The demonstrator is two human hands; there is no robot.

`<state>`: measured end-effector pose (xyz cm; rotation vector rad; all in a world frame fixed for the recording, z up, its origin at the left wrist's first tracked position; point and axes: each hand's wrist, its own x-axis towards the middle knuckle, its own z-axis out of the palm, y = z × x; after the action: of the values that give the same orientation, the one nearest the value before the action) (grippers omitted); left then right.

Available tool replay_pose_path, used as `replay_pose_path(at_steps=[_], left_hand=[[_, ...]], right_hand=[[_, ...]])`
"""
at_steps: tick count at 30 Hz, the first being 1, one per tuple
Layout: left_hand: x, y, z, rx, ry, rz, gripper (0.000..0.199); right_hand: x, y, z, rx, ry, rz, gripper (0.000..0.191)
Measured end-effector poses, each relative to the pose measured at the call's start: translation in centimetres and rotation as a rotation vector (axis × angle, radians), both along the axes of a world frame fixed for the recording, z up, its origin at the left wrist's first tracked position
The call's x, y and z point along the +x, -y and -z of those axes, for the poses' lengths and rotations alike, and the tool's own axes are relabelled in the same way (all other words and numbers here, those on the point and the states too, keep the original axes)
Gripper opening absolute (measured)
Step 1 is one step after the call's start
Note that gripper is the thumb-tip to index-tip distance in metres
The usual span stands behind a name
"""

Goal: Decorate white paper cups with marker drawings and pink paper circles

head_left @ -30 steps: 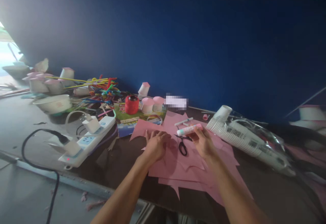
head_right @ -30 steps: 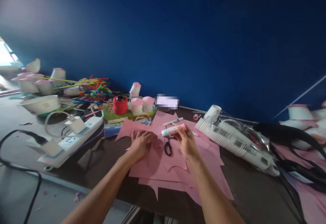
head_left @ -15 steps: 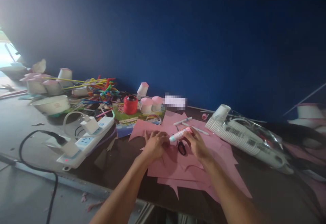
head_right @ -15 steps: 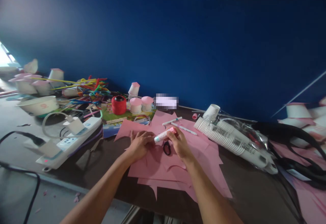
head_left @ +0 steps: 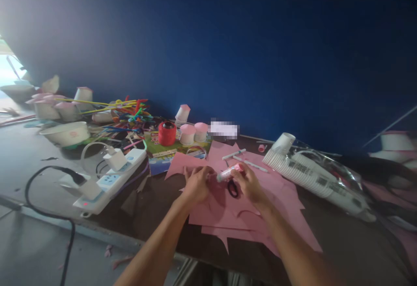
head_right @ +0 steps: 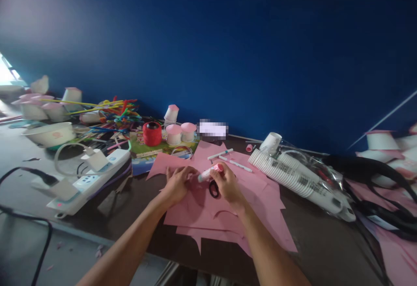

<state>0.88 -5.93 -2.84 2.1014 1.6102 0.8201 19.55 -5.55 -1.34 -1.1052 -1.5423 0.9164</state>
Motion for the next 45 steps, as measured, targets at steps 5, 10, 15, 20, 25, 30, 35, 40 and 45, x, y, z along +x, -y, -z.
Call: replay_pose_path(at_steps=[5, 10, 15, 20, 25, 30, 35, 40, 45], left_hand=[[0.0, -0.1, 0.1, 0.003, -0.037, 0.008, 0.037], [0.0, -0.2, 0.3, -0.02, -0.067, -0.007, 0.04], [0.1, -0.2, 0.4, -0.019, -0.076, -0.003, 0.035], [0.0, -0.1, 0.1, -0.007, -0.074, 0.019, 0.039], [0.1, 0.0, 0.0, -0.03, -0.058, -0.001, 0.041], [0.0, 0.0, 0.1, -0.025, -0.046, 0.014, 0.042], [0.0, 0.0, 0.1, -0.01, -0.038, 0.017, 0.039], [0.1, -0.1, 0.1, -0.03, -0.039, -0.005, 0.038], [0.0, 0.0, -0.1, -0.02, -0.054, 0.008, 0.04]], right_hand=[[-0.2, 0.9, -0.8, 0.019, 0.206, -0.058, 0.02], [-0.4, 2.3, -2.2, -0.048, 0.213, -0.244, 0.018], [0.5, 1.2, -1.8, 0.013, -0.046, -0.158, 0.021], [0.8, -0.3, -0.4, 0.056, -0.096, -0.04, 0.024], [-0.1, 1.3, -1.1, -0.036, 0.092, -0.134, 0.023], [0.1, 1.5, -1.6, -0.102, 0.025, -0.259, 0.024], [0.8, -0.1, -0.4, 0.049, -0.046, -0.028, 0.026], [0.2, 0.9, -0.8, -0.069, 0.108, -0.166, 0.024], [0.4, 0.6, -0.8, -0.072, -0.07, -0.122, 0.028]])
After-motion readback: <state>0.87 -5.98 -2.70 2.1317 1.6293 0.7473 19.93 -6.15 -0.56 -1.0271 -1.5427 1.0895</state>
